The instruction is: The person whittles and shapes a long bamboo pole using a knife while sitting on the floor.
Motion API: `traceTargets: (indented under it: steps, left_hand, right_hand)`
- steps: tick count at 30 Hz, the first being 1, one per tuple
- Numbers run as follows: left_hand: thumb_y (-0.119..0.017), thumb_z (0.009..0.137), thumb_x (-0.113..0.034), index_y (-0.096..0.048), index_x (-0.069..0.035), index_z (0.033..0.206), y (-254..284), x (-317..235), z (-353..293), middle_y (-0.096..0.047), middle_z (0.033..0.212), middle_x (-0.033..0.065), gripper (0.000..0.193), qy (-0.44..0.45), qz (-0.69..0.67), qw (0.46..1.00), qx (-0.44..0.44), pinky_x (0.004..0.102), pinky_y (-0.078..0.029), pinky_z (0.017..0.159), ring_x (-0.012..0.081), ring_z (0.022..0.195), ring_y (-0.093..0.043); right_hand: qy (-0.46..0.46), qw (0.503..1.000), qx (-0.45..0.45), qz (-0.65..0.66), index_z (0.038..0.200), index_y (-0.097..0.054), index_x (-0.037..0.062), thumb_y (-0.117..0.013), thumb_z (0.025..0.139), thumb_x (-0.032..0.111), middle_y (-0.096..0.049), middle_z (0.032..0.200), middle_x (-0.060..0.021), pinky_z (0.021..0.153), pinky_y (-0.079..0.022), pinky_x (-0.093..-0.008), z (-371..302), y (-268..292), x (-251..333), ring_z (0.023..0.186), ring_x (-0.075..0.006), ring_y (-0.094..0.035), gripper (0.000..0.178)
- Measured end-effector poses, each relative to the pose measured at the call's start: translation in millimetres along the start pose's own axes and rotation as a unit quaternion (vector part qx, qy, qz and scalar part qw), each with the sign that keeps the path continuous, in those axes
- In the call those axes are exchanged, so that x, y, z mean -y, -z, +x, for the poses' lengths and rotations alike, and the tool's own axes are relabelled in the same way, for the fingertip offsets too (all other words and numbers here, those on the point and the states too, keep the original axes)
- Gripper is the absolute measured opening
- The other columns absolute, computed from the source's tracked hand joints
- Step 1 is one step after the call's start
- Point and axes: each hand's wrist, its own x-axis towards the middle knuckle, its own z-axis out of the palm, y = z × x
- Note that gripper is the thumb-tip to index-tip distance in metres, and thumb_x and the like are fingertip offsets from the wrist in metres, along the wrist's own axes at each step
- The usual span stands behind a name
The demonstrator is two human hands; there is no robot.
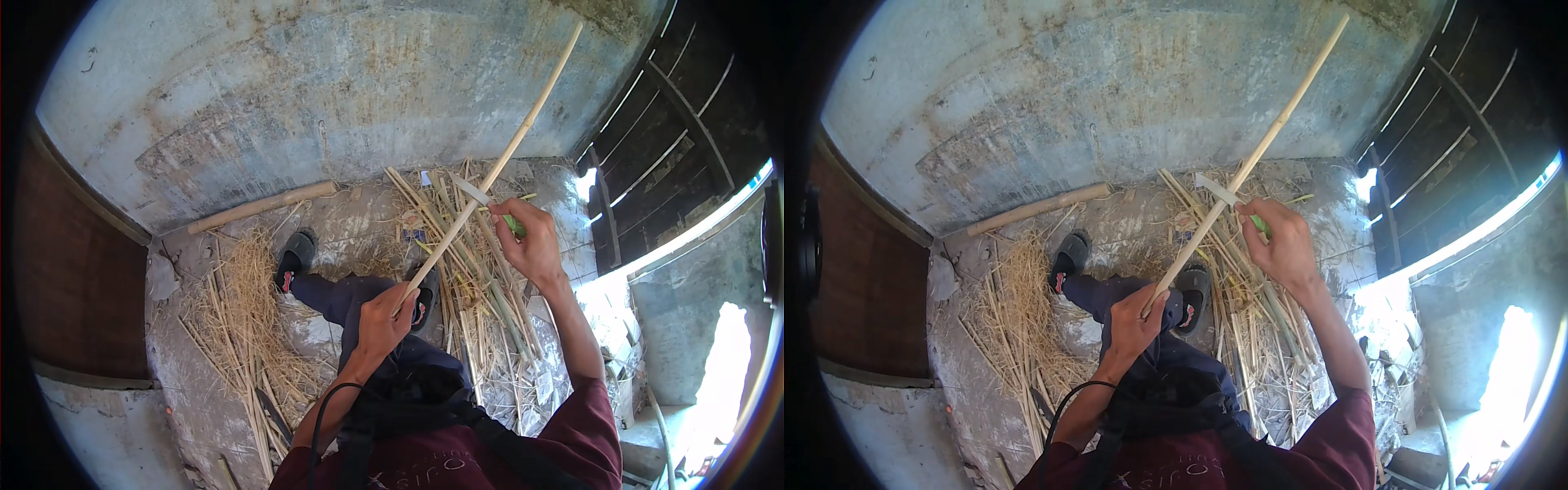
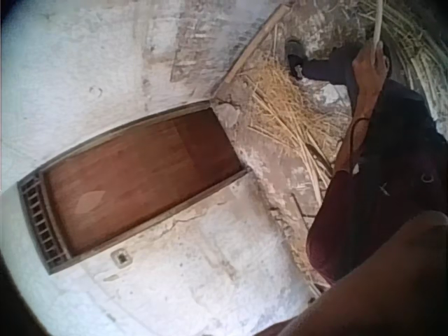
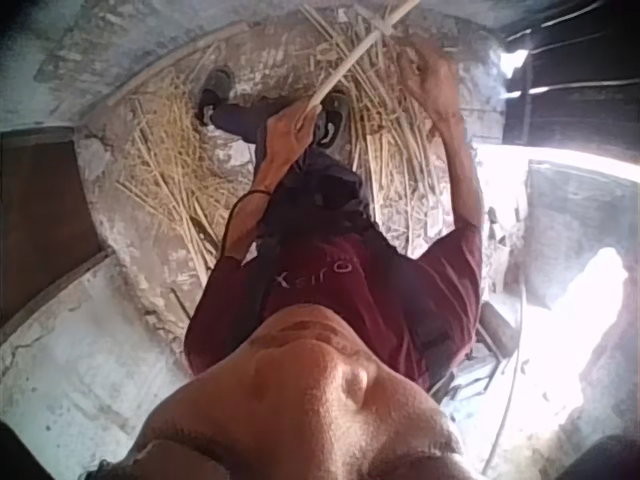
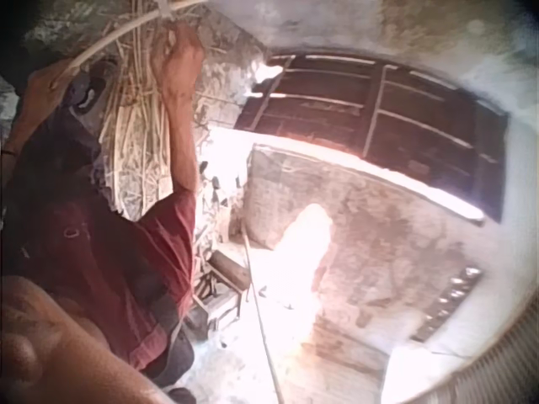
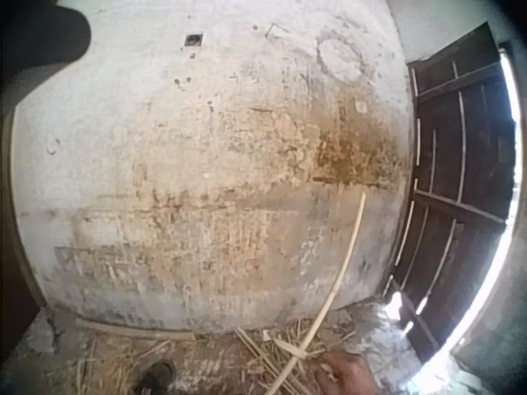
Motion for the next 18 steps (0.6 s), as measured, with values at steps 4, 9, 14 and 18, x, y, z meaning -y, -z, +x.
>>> traceTargets:
  steps: [4, 9, 14, 18]
  left_hand:
    - [-0.077, 0.1, -0.006, -0.075, 0.003, 0.116, -1.8, -1.6, 0.7, -0.08, 0.099, 0.0214, 0.018, 0.003, -0.01, 1.0, 0.011, 0.04, -0.063, 0.067, 0.0381, 0.083, -0.08]
    - [-0.077, 0.1, -0.006, -0.075, 0.004, 0.117, 0.1, 2.8, -3.1, -0.08, 0.1, 0.0216, 0.019, -0.008, -0.002, 1.0, -0.004, 0.0404, -0.063, 0.068, 0.0386, 0.085, -0.08]
    - [-0.076, 0.1, -0.005, -0.075, 0.004, 0.117, -0.8, 5.1, -4.4, -0.08, 0.101, 0.0213, 0.019, -0.006, -0.011, 1.0, -0.008, 0.0402, -0.063, 0.07, 0.0385, 0.087, -0.08]
    - [-0.076, 0.1, -0.005, -0.075, 0.003, 0.116, 1.4, -0.2, -1.7, -0.08, 0.101, 0.0209, 0.018, 0.005, -0.011, 1.0, 0.003, 0.0402, -0.063, 0.072, 0.0381, 0.088, -0.081]
  right_hand:
    - [0.021, 0.997, 0.063, 0.036, 0.107, -0.077, 0.0052, -0.072, 0.092, 0.004, -0.074, 0.089, -0.0159, 0.067, -0.059, -0.0441, -10.6, -3.1, 9.4, 0.072, -0.0348, -0.072, 0.015]
    - [0.047, 0.99, 0.132, 0.022, 0.111, -0.078, 0.0046, -0.073, 0.091, 0.003, -0.074, 0.09, -0.0153, 0.068, -0.059, -0.044, -19.7, -7.7, 32.3, 0.078, -0.0343, -0.075, 0.021]
    - [-0.011, 0.999, 0.042, 0.019, 0.109, -0.078, 0.0015, -0.071, 0.092, 0.002, -0.077, 0.094, -0.0175, 0.069, -0.059, -0.0411, 15.4, 15.0, -12.0, 0.083, -0.0339, -0.077, 0.018]
    - [0.02, 0.999, 0.023, 0.027, 0.108, -0.077, -0.0001, -0.07, 0.093, 0.0, -0.077, 0.094, -0.0184, 0.068, -0.058, -0.0416, 15.8, 12.7, -5.1, 0.079, -0.0337, -0.076, 0.016]
